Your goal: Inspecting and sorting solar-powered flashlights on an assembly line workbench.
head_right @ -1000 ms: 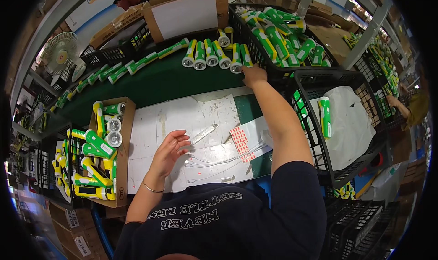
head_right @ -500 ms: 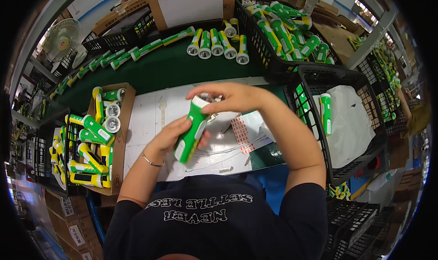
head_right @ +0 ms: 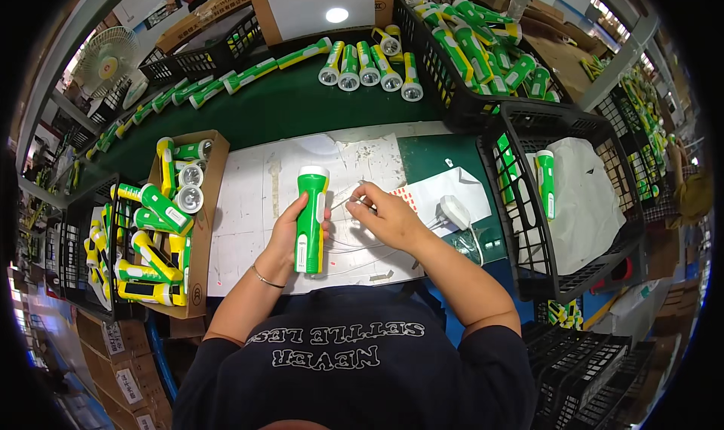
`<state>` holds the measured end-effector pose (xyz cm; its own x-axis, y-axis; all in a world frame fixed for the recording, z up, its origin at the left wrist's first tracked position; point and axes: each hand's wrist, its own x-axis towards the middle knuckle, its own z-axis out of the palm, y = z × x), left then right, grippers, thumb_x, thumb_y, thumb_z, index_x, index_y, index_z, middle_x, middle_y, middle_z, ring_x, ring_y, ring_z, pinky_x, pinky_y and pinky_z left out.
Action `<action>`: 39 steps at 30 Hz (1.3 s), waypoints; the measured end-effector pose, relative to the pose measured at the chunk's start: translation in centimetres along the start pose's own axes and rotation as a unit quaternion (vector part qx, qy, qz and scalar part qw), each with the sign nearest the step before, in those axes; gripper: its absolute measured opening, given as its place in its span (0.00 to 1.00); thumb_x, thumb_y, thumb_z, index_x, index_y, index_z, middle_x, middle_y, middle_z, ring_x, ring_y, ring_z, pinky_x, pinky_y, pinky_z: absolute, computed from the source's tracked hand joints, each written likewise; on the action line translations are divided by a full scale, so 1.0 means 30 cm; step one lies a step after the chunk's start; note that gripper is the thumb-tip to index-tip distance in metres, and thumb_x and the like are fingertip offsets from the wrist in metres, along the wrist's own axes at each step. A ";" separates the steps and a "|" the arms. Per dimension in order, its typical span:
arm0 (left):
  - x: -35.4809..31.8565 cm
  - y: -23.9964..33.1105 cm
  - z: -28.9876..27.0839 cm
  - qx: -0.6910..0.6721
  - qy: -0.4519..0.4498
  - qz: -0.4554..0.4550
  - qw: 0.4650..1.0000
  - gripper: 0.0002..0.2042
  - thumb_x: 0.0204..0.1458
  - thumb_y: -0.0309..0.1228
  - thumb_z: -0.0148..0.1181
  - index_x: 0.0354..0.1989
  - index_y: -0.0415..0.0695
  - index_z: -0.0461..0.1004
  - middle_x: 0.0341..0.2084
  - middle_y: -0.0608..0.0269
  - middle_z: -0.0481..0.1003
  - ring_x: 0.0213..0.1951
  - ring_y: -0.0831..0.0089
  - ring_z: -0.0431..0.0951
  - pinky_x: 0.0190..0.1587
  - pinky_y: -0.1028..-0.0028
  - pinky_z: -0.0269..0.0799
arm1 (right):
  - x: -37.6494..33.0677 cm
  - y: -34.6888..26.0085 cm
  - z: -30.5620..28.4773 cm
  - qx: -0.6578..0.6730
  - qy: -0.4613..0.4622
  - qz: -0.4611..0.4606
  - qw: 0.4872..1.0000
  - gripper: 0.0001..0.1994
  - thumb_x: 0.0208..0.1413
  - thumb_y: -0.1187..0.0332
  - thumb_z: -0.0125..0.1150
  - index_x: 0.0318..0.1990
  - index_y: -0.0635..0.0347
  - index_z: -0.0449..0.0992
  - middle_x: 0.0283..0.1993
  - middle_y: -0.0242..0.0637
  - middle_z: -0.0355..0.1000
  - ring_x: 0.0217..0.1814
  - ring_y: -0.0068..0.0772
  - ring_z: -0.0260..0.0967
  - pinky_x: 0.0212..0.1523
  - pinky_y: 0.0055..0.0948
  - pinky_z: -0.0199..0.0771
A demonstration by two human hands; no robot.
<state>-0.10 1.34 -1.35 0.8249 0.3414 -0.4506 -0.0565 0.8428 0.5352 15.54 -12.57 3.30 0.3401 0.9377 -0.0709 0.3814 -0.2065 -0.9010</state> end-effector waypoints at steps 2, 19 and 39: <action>0.004 -0.001 0.000 -0.015 -0.012 -0.002 1.000 0.17 0.57 0.46 0.47 0.42 0.43 0.67 0.28 0.58 0.72 0.25 0.70 0.74 0.25 0.73 0.74 | -0.006 0.008 0.008 -0.014 0.006 -0.013 1.000 0.16 0.57 0.56 0.50 0.39 0.62 0.68 0.30 0.41 0.71 0.32 0.34 0.69 0.35 0.30 0.67; 0.045 0.014 0.017 -0.118 -0.115 -0.021 0.986 0.24 0.58 0.45 0.48 0.57 0.43 0.60 0.47 0.50 0.70 0.50 0.60 0.71 0.51 0.61 0.69 | -0.162 0.051 0.267 0.509 -0.227 0.180 0.811 0.13 0.50 0.62 0.58 0.40 0.57 0.67 0.30 0.37 0.71 0.29 0.20 0.66 0.25 0.17 0.62; 0.081 -0.020 0.091 -0.092 -0.115 -0.087 0.985 0.21 0.51 0.38 0.59 0.52 0.46 0.63 0.39 0.53 0.72 0.43 0.63 0.74 0.52 0.56 0.69 | -0.217 0.050 0.297 0.457 -0.127 0.133 0.870 0.10 0.53 0.65 0.58 0.37 0.62 0.71 0.29 0.35 0.73 0.30 0.24 0.69 0.33 0.22 0.68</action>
<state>3.48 0.53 -0.82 0.9353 0.0992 -0.3398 0.0141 0.9488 0.3156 6.24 -16.50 -1.41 0.0674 0.9462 -0.3166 -0.5640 -0.2256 -0.7944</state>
